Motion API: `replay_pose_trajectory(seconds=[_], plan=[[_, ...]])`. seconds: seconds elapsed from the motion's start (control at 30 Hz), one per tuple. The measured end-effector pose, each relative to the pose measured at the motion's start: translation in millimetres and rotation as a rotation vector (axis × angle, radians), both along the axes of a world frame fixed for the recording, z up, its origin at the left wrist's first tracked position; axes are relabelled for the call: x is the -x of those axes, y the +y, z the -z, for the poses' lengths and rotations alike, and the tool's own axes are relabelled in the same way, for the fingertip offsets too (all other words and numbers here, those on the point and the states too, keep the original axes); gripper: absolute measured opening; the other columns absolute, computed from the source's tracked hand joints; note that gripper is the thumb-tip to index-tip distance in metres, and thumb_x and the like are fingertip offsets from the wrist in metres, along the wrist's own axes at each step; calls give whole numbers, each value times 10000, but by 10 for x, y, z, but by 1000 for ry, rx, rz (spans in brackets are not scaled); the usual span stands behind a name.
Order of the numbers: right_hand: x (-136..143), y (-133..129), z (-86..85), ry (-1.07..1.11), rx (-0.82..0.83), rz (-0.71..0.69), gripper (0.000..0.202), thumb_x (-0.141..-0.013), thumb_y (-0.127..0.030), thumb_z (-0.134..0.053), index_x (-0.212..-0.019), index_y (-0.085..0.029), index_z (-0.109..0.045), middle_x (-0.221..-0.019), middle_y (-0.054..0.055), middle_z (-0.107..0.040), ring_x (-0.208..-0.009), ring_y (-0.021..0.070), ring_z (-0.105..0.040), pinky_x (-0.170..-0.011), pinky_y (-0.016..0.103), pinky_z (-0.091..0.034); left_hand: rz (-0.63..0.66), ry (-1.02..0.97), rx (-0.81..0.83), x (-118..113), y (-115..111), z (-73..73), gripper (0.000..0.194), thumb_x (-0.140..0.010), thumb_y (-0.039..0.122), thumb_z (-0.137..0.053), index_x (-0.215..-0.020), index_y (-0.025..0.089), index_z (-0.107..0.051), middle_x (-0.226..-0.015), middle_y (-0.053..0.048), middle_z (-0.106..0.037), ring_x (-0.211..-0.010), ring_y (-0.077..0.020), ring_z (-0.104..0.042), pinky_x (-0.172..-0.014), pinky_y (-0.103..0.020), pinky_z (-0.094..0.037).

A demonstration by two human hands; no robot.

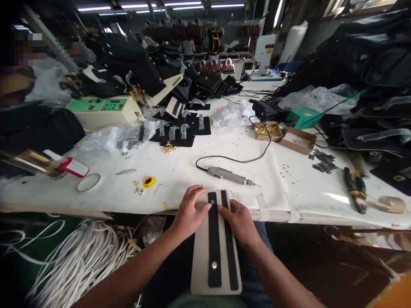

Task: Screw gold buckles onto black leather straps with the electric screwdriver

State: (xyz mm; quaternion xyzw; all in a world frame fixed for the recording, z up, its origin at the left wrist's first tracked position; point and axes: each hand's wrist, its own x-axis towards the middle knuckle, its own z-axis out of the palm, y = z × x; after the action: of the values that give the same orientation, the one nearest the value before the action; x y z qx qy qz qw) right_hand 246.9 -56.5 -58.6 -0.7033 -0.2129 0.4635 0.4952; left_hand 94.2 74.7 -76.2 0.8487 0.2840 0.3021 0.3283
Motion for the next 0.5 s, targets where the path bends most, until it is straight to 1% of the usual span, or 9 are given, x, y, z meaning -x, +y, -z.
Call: replay_pose_trajectory(seconds=[0.1,0.17,0.23,0.27,0.33,0.4,0.47,0.5], plan=[[144,-10,18,76,-25,3,483,-786,-648,-748,-947,-194,-711,-802,79,-760,-795,324,-744,-681,397,-590,32,50,-78,109,-25,15,333,-910,216,-707,-1238,227,-657,-1359,-118,-631,-1316,-281,-587,-1146,-486,-507],[199,-1,38,95,-41,4,483,-803,-647,-735,-968,-194,-713,-867,95,-779,-842,335,-752,-713,405,-598,52,81,-127,150,-18,28,307,-927,244,-700,-1232,229,-672,-1372,-118,-634,-1328,-290,-576,-1146,-504,-506],[204,9,68,52,-42,4,472,-812,-636,-729,-988,-198,-718,-873,91,-782,-843,331,-751,-698,396,-590,84,109,-169,160,-1,43,283,-935,254,-696,-1217,236,-691,-1400,-110,-635,-1365,-301,-548,-1162,-521,-489],[187,11,83,11,-32,-3,465,-813,-628,-729,-993,-199,-721,-843,82,-776,-819,323,-747,-675,387,-579,100,121,-181,156,8,52,273,-934,253,-699,-1206,239,-702,-1406,-103,-640,-1379,-305,-538,-1166,-523,-483],[113,10,100,-104,10,-41,450,-818,-609,-725,-1007,-201,-725,-735,49,-738,-734,297,-726,-620,367,-541,119,142,-186,132,24,71,267,-922,256,-720,-1189,245,-718,-1382,-90,-669,-1369,-307,-546,-1158,-521,-481],[-8,17,80,-288,80,-86,423,-836,-580,-712,-1035,-208,-730,-659,17,-697,-669,267,-697,-610,355,-507,118,163,-167,101,36,86,282,-902,265,-752,-1183,251,-728,-1335,-80,-701,-1327,-308,-575,-1132,-524,-488],[-169,66,29,-546,127,-101,403,-870,-563,-680,-1079,-222,-735,-708,19,-721,-686,253,-696,-658,364,-504,111,169,-140,73,46,89,295,-879,276,-782,-1170,254,-739,-1292,-77,-722,-1290,-306,-598,-1106,-523,-492],[-261,115,3,-694,118,-95,399,-891,-562,-658,-1098,-230,-735,-791,37,-753,-736,258,-711,-699,377,-512,104,167,-127,65,49,85,294,-869,279,-793,-1158,253,-746,-1280,-77,-726,-1280,-305,-603,-1099,-523,-491]])
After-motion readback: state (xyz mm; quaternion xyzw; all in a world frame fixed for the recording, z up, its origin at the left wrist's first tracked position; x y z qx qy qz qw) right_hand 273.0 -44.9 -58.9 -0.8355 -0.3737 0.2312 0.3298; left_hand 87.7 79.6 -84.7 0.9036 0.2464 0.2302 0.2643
